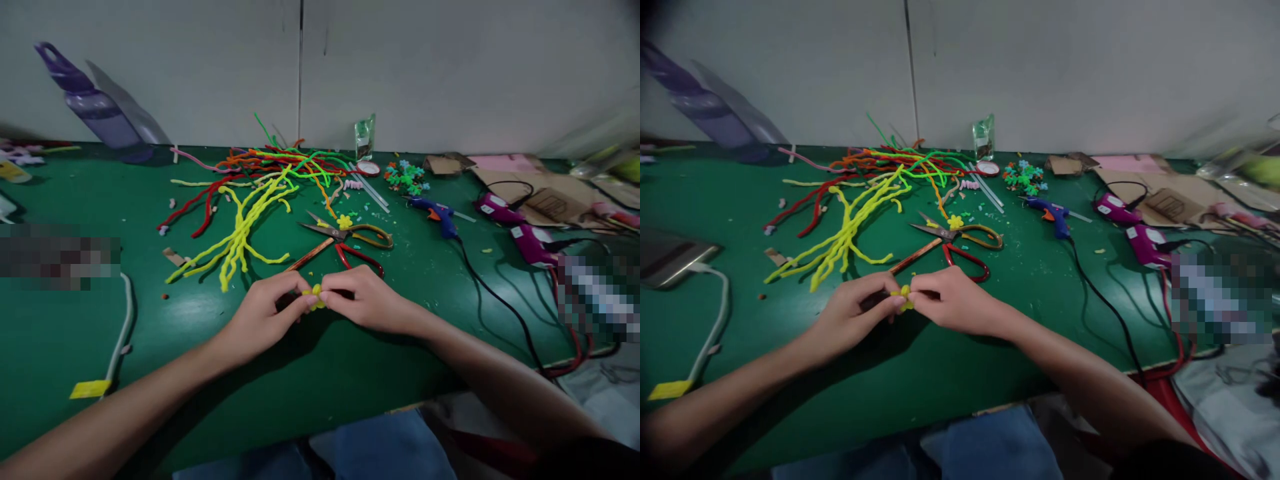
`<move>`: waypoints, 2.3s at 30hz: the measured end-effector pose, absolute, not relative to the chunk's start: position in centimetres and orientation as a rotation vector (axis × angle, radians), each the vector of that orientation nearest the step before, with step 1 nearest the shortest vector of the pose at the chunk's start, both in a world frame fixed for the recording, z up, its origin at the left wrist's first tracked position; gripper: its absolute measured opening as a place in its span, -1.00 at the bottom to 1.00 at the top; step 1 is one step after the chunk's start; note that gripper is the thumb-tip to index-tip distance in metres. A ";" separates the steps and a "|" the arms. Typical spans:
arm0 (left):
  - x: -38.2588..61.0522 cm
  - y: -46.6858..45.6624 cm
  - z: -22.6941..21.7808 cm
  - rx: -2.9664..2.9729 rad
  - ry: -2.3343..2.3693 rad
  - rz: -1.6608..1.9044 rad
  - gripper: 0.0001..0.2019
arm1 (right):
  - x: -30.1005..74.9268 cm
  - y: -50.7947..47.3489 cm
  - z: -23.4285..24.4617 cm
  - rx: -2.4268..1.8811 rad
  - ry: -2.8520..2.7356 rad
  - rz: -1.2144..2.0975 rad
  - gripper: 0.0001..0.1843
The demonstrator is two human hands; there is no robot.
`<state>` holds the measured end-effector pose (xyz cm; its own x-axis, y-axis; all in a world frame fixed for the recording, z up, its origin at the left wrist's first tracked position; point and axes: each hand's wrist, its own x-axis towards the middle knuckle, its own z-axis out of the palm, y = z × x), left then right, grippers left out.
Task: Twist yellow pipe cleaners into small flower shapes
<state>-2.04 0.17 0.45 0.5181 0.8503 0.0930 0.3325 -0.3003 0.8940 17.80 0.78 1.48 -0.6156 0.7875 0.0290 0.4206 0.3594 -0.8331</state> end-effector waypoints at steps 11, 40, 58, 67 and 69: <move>-2.0 0.3 0.3 1.586 0.958 0.682 -0.77 | 18.6 1.3 1.9 -1.059 -2.134 1.279 -0.79; -1.9 0.2 0.3 1.574 1.002 0.647 -0.77 | 17.8 1.1 1.4 -1.051 -2.177 1.111 -0.76; -1.8 0.4 0.8 1.338 0.914 0.621 -0.69 | 18.6 1.4 -0.3 -0.654 -2.615 -0.143 -0.74; -1.8 0.4 0.5 1.438 0.988 0.656 -0.71 | 18.3 1.2 0.0 -0.789 -2.575 0.200 -0.69; -1.8 0.3 0.5 1.452 0.995 0.677 -0.72 | 18.4 1.3 0.4 -0.854 -2.503 0.467 -0.70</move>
<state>-1.83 0.32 0.48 0.4666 0.8733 -0.1398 0.1911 0.0547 0.9800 18.37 1.29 0.44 -0.7057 0.6392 0.3057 0.4861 0.7507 -0.4475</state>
